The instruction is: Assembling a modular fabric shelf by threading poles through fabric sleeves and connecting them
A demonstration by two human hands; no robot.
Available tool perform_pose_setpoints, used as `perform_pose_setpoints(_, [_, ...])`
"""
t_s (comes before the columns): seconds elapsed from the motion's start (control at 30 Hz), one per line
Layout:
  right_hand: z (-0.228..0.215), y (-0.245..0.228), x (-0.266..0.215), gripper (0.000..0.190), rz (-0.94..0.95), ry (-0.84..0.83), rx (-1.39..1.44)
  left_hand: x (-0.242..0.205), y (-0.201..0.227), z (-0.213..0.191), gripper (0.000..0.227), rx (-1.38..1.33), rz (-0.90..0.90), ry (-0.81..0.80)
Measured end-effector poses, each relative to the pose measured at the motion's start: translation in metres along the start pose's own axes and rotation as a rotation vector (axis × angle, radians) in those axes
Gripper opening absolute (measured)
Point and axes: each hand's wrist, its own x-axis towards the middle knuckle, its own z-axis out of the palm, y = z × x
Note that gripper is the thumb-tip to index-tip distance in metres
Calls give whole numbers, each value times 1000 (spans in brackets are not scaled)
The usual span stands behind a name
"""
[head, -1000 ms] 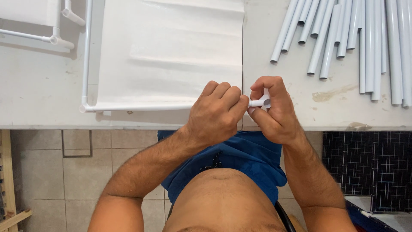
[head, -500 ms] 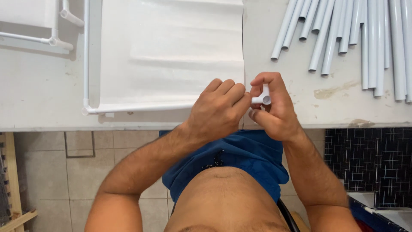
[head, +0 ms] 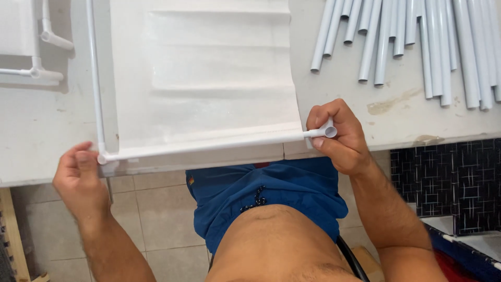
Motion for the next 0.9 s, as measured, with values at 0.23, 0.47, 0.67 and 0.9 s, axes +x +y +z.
perform_pose_setpoints(0.23, [4,-4,5,21,-164,-33,57,15,9,-8,56,-64,-132,-117])
perform_pose_setpoints(0.47, [3,-13,1,57,-74,17,62,-2,30,23,33,-527,-303,-193])
perform_pose_setpoints(0.67, [8,-18,11,52,4,111,103,-9,24,31,32,-475,-63,-58])
perform_pose_setpoints(0.9, [11,-18,12,45,-54,158,35,-19,53,29,33,-454,-199,-34])
